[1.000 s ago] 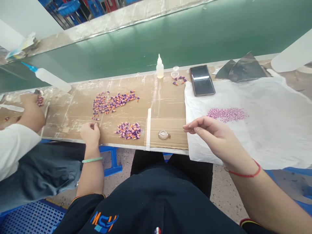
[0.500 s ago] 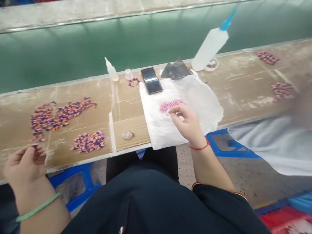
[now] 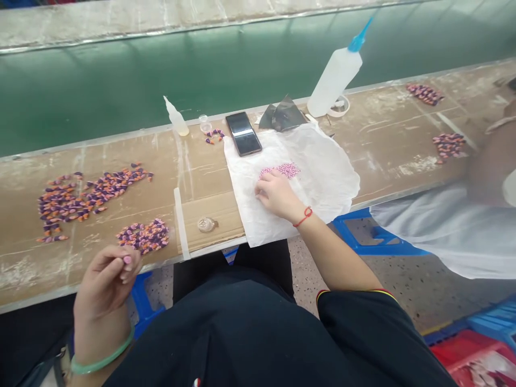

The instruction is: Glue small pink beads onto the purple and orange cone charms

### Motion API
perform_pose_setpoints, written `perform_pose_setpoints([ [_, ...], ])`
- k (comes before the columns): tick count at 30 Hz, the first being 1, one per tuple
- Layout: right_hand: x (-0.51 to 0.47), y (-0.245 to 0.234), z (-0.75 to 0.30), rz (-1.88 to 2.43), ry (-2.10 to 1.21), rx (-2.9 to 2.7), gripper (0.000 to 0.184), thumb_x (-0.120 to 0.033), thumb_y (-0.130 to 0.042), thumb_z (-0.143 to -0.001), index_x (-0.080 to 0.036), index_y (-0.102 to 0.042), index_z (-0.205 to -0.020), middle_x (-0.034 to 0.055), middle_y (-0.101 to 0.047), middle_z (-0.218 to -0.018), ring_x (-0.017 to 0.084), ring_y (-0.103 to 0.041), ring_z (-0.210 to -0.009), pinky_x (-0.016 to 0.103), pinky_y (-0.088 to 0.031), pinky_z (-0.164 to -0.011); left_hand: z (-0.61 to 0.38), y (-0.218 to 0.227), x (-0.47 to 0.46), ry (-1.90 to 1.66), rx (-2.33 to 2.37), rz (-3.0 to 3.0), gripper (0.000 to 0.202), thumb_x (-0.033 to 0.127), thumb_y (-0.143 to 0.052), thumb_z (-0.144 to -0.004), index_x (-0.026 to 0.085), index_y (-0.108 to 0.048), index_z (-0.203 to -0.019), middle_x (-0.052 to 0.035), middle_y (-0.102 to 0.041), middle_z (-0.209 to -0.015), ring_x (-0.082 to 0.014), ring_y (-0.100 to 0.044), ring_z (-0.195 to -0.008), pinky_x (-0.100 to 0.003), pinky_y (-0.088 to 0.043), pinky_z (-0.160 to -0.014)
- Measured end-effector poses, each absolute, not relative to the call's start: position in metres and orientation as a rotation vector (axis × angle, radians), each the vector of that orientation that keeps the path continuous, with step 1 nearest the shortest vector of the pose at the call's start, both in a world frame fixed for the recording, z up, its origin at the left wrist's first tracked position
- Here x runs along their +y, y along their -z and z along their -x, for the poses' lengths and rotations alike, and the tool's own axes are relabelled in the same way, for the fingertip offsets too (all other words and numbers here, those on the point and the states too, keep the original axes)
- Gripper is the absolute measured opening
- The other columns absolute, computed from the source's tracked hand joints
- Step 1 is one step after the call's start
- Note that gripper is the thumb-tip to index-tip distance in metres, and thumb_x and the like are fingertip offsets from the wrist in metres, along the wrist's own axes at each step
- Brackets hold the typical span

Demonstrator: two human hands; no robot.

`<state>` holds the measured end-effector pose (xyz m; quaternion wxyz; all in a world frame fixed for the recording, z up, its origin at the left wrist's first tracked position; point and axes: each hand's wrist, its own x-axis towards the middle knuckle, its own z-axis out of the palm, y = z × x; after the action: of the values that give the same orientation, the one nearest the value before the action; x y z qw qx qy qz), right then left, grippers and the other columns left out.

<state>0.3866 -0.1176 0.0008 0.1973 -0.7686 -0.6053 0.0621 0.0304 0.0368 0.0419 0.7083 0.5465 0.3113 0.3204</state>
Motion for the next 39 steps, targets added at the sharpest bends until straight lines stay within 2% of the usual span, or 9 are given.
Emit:
perform_pose_setpoints([
  [5,-0.114,0.001,-0.386,2.153,-0.187,-1.787,0.014,-0.014,-0.056,-0.084,-0.017,-0.063,-0.073,0.0129,-0.063,-0.086,0.028,-0.048,-0.089,0.042,-0.037,-0.081,-0.035,-0.038,0.023,-0.607,0.71,-1.208,0.021,0.036,-0.086,-0.07,0.019,-0.073,-0.07,0.0005,-0.056,-0.054,-0.0068,-0.043,-0.04,-0.017,-0.036,-0.038],
  [9,-0.113,0.003,-0.384,2.139,-0.178,-1.8,0.016,-0.011,-0.053,-0.084,-0.017,-0.059,-0.07,0.015,-0.06,-0.083,0.029,-0.047,-0.087,0.044,-0.036,-0.08,-0.046,-0.037,0.015,-0.494,0.733,-1.228,0.031,0.044,-0.085,-0.071,0.016,-0.07,-0.066,-0.0016,-0.059,-0.054,-0.0072,-0.046,-0.042,-0.016,-0.035,-0.039],
  [12,-0.116,-0.001,-0.377,2.079,-0.181,-1.783,0.016,-0.01,-0.05,-0.085,-0.019,-0.054,-0.073,0.0133,-0.059,-0.083,0.028,-0.048,-0.086,0.044,-0.038,-0.08,-0.063,-0.04,0.008,-0.423,0.732,-1.278,0.033,0.046,-0.081,-0.074,0.016,-0.07,-0.067,-0.0027,-0.062,-0.056,-0.0076,-0.047,-0.044,-0.016,-0.036,-0.041],
  [17,-0.124,-0.032,-0.341,1.771,-0.246,-1.755,0.012,-0.017,-0.051,-0.094,-0.021,-0.05,-0.083,0.0061,-0.059,-0.087,0.022,-0.051,-0.084,0.039,-0.041,-0.079,-0.108,-0.057,-0.005,-0.34,0.62,-1.492,0.022,0.033,-0.071,-0.081,0.015,-0.069,-0.069,-0.0025,-0.064,-0.061,-0.01,-0.051,-0.052,-0.02,-0.041,-0.05],
  [21,-0.126,-0.061,-0.309,1.551,-0.217,-1.721,0.012,-0.013,-0.053,-0.094,-0.021,-0.049,-0.086,0.0041,-0.056,-0.087,0.021,-0.05,-0.086,0.037,-0.039,-0.078,-0.134,-0.068,-0.012,-0.378,0.525,-1.619,0.017,0.028,-0.065,-0.082,0.014,-0.071,-0.074,-0.0039,-0.066,-0.066,-0.0129,-0.055,-0.059,-0.023,-0.044,-0.056],
  [26,-0.124,-0.075,-0.292,1.554,-0.095,-1.786,0.016,-0.005,-0.053,-0.09,-0.019,-0.048,-0.085,0.0059,-0.055,-0.087,0.021,-0.048,-0.086,0.038,-0.041,-0.078,-0.138,-0.071,-0.016,-0.399,0.478,-1.68,0.018,0.026,-0.061,-0.084,0.013,-0.07,-0.076,-0.0033,-0.066,-0.066,-0.0127,-0.055,-0.059,-0.023,-0.043,-0.056],
  [31,-0.125,-0.078,-0.286,1.591,0.019,-1.849,0.015,-0.005,-0.05,-0.091,-0.018,-0.05,-0.083,0.0091,-0.056,-0.086,0.023,-0.047,-0.085,0.038,-0.044,-0.075,-0.135,-0.071,-0.015,-0.412,0.471,-1.725,0.02,0.026,-0.059,-0.085,0.014,-0.065,-0.069,-0.0016,-0.062,-0.062,-0.0116,-0.051,-0.057,-0.023,-0.04,-0.054],
  [39,-0.127,-0.079,-0.28,1.573,-0.045,-1.82,0.014,-0.004,-0.053,-0.09,-0.017,-0.053,-0.084,0.0083,-0.059,-0.084,0.021,-0.048,-0.083,0.036,-0.045,-0.073,-0.136,-0.065,-0.016,-0.459,0.49,-1.802,0.017,0.024,-0.057,-0.079,0.015,-0.061,-0.065,0.0022,-0.051,-0.054,-0.0089,-0.041,-0.048,-0.022,-0.032,-0.046],
])
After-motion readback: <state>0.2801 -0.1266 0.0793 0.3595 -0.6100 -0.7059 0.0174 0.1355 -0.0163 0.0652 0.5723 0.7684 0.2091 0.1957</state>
